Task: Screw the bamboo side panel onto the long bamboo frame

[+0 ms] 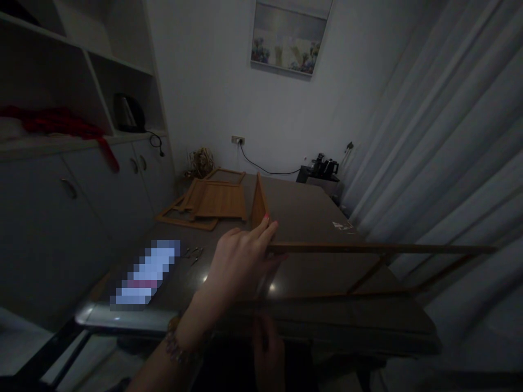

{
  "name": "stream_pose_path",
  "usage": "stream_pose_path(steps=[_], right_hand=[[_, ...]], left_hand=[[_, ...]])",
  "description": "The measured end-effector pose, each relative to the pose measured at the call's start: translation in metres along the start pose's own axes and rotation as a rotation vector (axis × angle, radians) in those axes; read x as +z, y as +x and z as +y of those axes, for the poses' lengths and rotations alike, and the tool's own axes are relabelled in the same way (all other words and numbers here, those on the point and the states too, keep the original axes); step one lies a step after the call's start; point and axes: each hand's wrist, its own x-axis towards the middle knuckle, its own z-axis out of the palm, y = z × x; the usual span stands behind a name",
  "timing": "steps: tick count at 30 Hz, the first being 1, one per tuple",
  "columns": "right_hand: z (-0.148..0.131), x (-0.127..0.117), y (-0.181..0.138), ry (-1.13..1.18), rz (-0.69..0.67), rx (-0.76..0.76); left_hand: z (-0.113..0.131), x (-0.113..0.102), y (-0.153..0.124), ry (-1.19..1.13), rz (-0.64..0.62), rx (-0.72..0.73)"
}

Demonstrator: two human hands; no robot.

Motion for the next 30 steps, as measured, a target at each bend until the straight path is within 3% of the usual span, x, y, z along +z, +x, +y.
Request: stream_pose_path(steps=[5,18,22,30], right_hand=[[-0.001,0.001,0.0,0.071,-0.042,0.123],[0.024,-0.018,0.005,-0.357,-0.095,-0.431],[0.025,-0.022,0.006,-0.384,-0.151,-0.444],[0.015,-0.014,0.005,-0.322,-0.041,-0.455]], left_hand=[[0.0,0.0,0.001,-0.004,-0.008,-0.004],[0.0,0.001,0.001,-0.013,0.012,-0.01],[0.0,0.001,0.001,-0.021,0.003,-0.012],[0.001,-0.001,0.002,-0.006,-0.007,-0.008]])
